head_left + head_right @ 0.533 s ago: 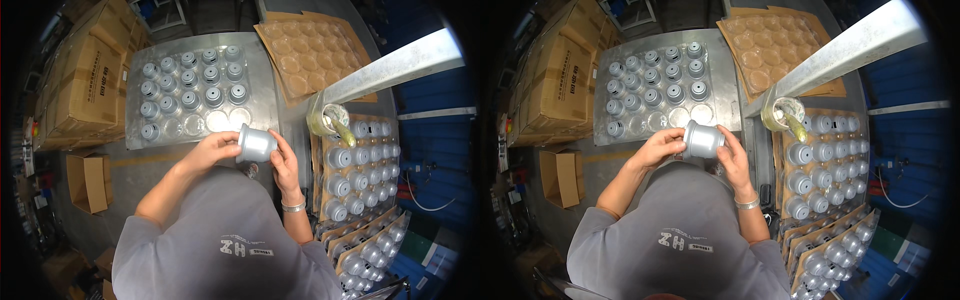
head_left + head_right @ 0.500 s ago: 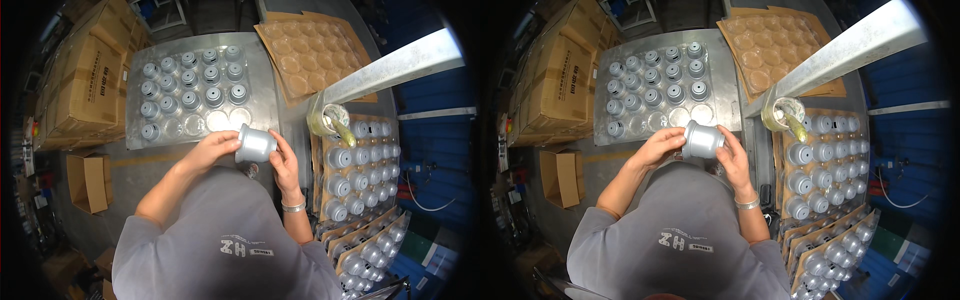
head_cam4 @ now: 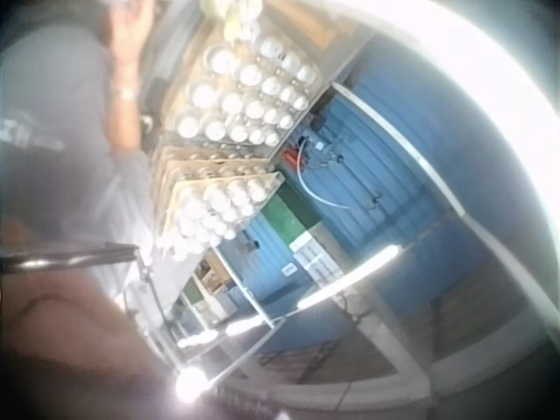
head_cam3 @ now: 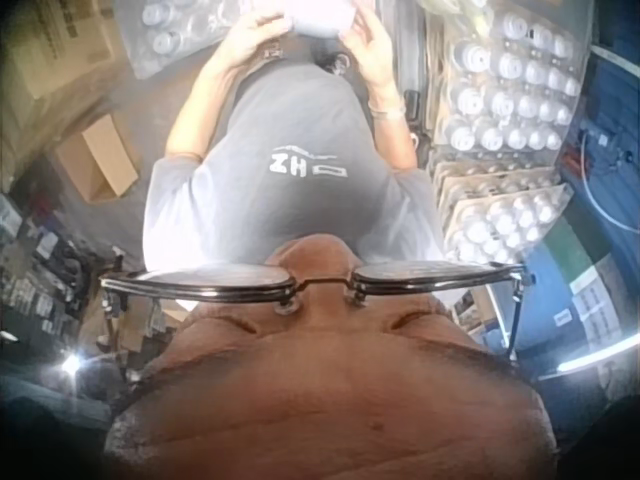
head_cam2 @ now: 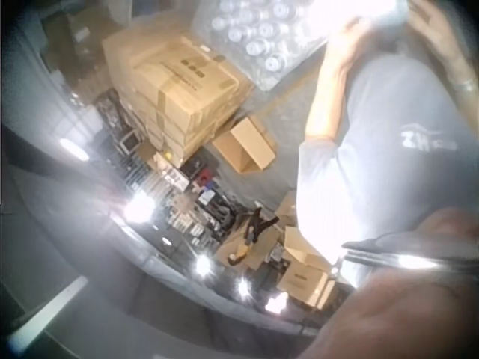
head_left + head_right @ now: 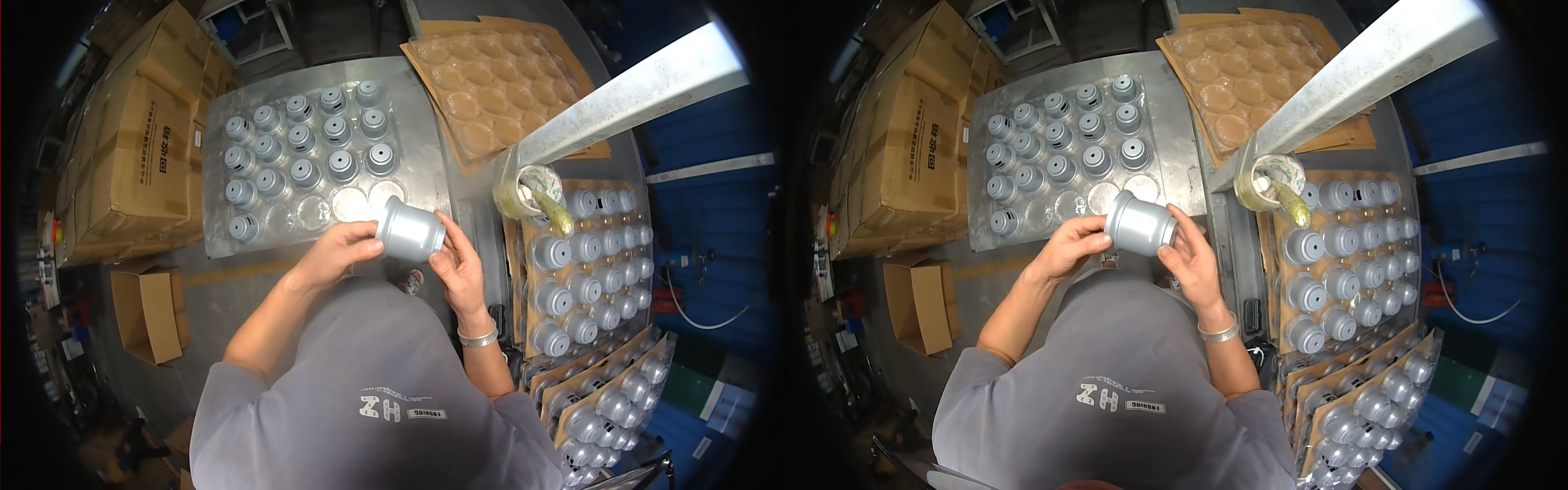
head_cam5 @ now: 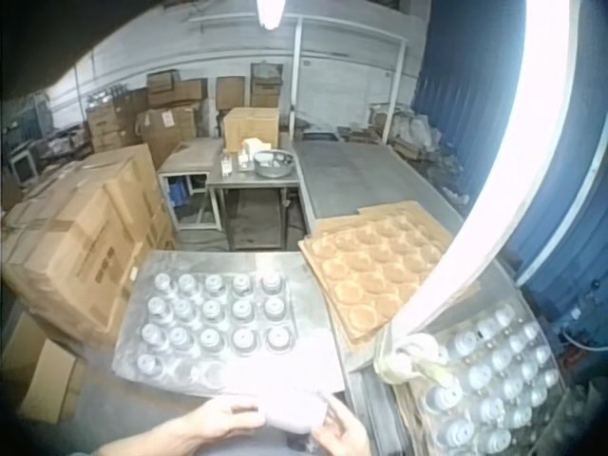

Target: The person packages small metal parts by hand, placing them into plastic trays.

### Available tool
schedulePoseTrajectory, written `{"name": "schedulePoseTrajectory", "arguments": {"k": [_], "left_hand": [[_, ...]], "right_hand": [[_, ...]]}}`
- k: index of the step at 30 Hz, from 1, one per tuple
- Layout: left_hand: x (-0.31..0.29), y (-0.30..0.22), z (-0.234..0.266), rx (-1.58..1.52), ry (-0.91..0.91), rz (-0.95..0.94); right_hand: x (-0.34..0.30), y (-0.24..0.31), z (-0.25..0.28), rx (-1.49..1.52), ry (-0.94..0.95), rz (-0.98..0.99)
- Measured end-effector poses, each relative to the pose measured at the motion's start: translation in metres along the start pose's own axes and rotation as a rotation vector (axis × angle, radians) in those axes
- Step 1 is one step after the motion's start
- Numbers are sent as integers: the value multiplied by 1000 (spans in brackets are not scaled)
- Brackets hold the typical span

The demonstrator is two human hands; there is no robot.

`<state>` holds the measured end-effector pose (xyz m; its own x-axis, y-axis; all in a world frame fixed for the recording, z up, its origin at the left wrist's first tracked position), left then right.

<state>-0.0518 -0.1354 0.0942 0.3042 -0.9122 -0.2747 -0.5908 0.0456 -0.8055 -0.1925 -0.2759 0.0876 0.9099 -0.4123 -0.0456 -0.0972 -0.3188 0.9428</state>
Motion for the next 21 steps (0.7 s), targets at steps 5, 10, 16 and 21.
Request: {"name": "schedulePoseTrajectory", "arguments": {"k": [5,10,16,21], "left_hand": [[5,-1,-1,-127,-75,60],[-1,0,2,15,-13,0],[4,-2,0,-167,-37,29],[7,6,4,-251,-25,57]], "right_hand": [[-2,1,-5,-23,2,65],[-2,7,-3,-23,-23,110],[-3,2,-2,-22,-37,8],[-3,3,0,-67,-59,-38]]}}
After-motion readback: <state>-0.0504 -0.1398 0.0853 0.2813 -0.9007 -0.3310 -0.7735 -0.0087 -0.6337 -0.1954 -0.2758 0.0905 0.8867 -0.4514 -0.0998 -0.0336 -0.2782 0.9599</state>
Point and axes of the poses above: each hand's wrist, its own x-axis towards the middle knuckle, its own z-axis out of the back of the hand, y = z × x, the point moved 5 cm from there along x, towards the middle knuckle, and after that the axes turned 4 degrees about -x, right-handed, at the moved point
